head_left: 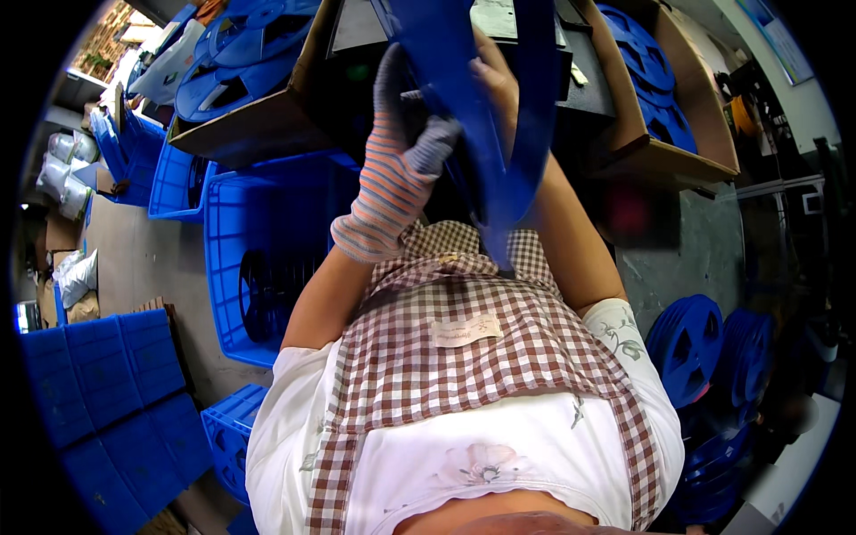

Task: The person repeatedly picks up blue plastic wheel-like parts, places them on a machine, presses a button, and then moves the processed parts into a blue crate. The task involves repetitive handling of identical components in a factory setting.

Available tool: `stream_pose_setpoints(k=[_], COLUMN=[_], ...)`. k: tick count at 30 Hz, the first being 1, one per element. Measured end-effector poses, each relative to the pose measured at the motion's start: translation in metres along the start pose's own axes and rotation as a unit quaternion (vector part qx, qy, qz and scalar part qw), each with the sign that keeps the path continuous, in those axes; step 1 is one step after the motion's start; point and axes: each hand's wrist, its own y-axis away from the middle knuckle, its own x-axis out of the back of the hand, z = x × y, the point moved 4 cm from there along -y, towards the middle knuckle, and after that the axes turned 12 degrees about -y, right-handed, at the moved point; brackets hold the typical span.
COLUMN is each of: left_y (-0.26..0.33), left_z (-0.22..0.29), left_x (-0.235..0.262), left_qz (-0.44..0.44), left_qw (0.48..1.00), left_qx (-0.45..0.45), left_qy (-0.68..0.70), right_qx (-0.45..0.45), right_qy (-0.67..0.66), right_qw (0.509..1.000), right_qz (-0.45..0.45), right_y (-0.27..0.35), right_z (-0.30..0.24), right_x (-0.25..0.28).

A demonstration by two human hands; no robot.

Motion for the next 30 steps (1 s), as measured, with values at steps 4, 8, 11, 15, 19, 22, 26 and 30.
stream_pose_setpoints(k=[4,8,11,15,19,22,26,30], left_y=[-0.006,-0.009,-0.011,-0.015,-0.015,-0.006,-0.012,-0.009], left_z=[-0.030,-0.041,-0.044,-0.060,-0.061,-0.021,-0.027,-0.030], left_x=[0.019,0.016,0.012,0.011,0.011,0.008,0.005,0.008], left_qz=[0.116,0.099,0.095,0.092,0.104,0.107,0.096,0.099], left_qw=[0.960,0.962,0.961,0.958,0.960,0.962,0.968,0.969], left_qx=[0.018,-0.034,-0.053,-0.074,-0.086,-0.070,-0.091,-0.088], left_qy=[0.255,0.253,0.254,0.261,0.246,0.241,0.213,0.208], right_qx=[-0.084,-0.108,-0.081,-0.087,-0.117,-0.110,-0.078,-0.046], right_qy=[0.076,0.102,0.085,0.056,0.099,0.102,0.098,0.094], right_qw=[0.993,0.987,0.992,0.994,0.987,0.988,0.992,0.994], right_qz=[0.039,-0.054,-0.047,-0.042,-0.045,-0.039,-0.020,-0.017], right_y=[0.011,0.009,0.008,0.005,0.005,0.005,0.008,0.010], right_z=[-0.009,-0.026,-0.025,-0.017,-0.023,-0.021,0.065,0.000], right_x=[0.008,-0.016,-0.015,-0.016,-0.018,-0.016,0.022,-0.007])
